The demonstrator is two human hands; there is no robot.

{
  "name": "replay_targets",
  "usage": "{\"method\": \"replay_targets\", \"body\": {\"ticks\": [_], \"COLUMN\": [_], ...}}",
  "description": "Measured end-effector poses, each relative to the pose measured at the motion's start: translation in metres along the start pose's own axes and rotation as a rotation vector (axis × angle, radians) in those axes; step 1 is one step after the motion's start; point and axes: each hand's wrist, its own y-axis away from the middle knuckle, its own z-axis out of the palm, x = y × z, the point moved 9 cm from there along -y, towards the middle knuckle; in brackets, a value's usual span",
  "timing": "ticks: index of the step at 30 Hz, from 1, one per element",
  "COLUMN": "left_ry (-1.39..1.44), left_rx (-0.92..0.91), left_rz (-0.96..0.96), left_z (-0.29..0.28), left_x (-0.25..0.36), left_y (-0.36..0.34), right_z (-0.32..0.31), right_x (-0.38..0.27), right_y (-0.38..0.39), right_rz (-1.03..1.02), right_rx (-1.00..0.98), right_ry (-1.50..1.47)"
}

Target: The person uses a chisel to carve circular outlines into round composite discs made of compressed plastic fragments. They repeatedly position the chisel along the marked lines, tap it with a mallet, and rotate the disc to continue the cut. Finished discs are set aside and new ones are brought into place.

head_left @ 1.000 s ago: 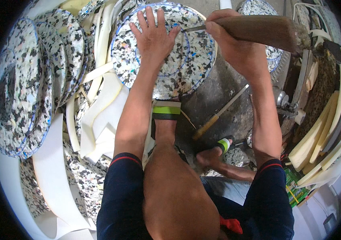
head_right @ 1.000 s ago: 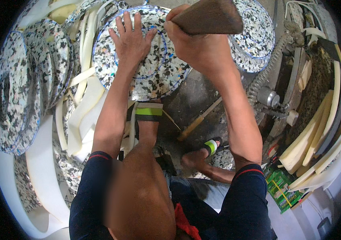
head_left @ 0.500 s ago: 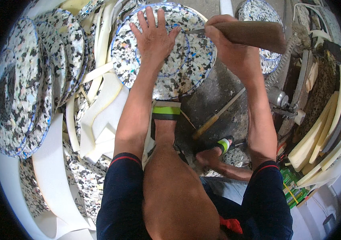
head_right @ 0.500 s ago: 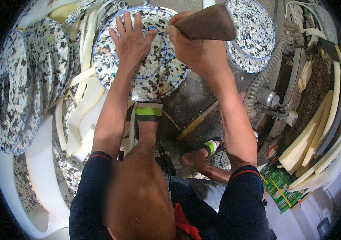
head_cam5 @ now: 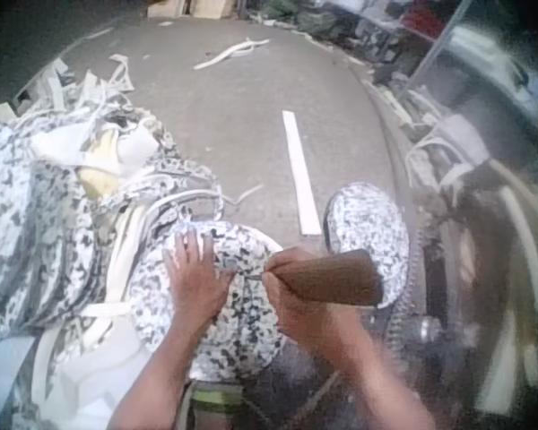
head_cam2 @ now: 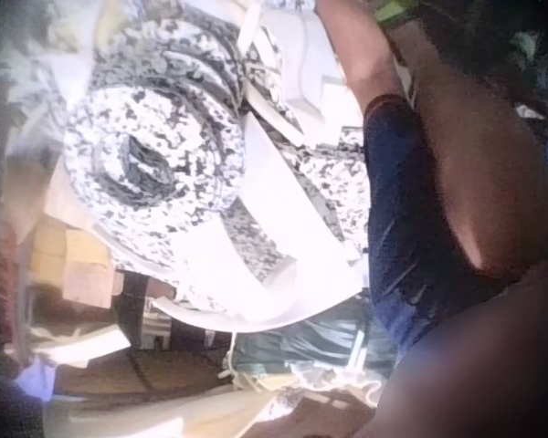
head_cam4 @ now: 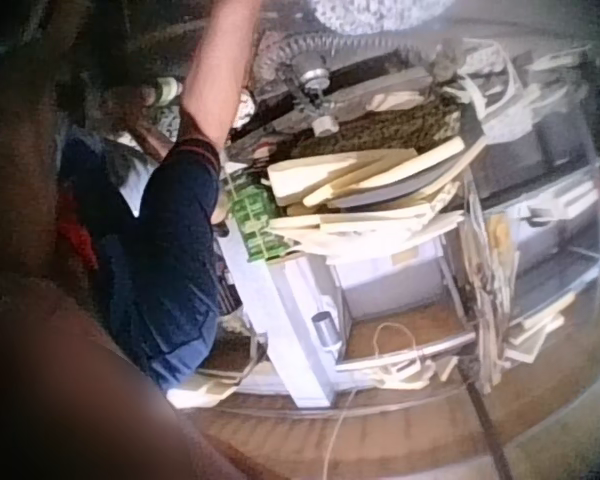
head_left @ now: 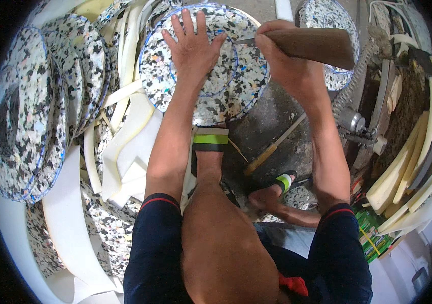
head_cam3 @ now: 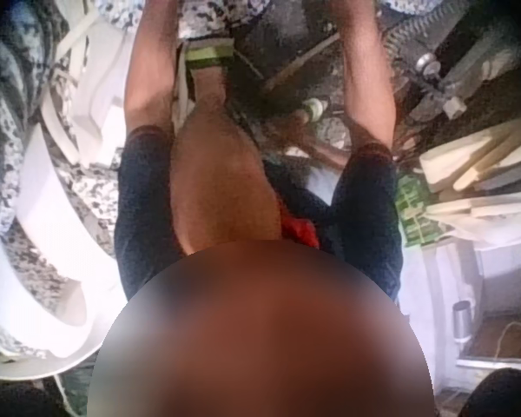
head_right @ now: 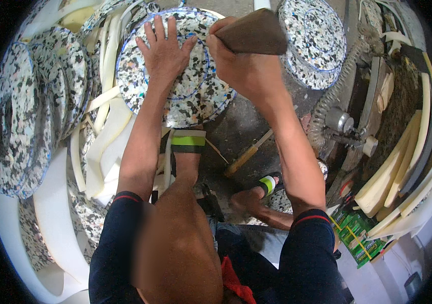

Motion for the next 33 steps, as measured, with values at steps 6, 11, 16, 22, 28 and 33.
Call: {"method": "replay_targets", "body": {"ticks": [6,11,16,22,28,33], "left_ry": [-0.041,-0.016,0.011,-0.005,-0.055,-0.021], "left_rx": [0.012,0.041,0.027,0.008,-0.100,-0.048], "left_rz": [0.020,0.022,0.013,0.005,-0.028,-0.004], "left_z": [-0.002,-0.006,-0.006,-0.003,0.003,-0.003], "left_x": [0.001,0.003,0.002,0.000,0.000,0.001], "left_y": [0.000,0.001,-0.001,0.001,-0.001,-0.002], "right_z": [-0.005,-0.014,0.001,-0.016,0.001,-0.009], "right_x": [-0.005,-0.011,-0.001,-0.014,0.010,-0.010], "right_y": [0.006,0.015,0.010,0.026,0.016,0.028], "right_rz": [-0.052,-0.090,-0.050,-0.025,0.133,-0.051], "right_rx": [0.012,0.039,0.054,0.059,0.084,0.179], "right_ry": [0.077,0.046,0.178,0.082,0.099,0.111]}}
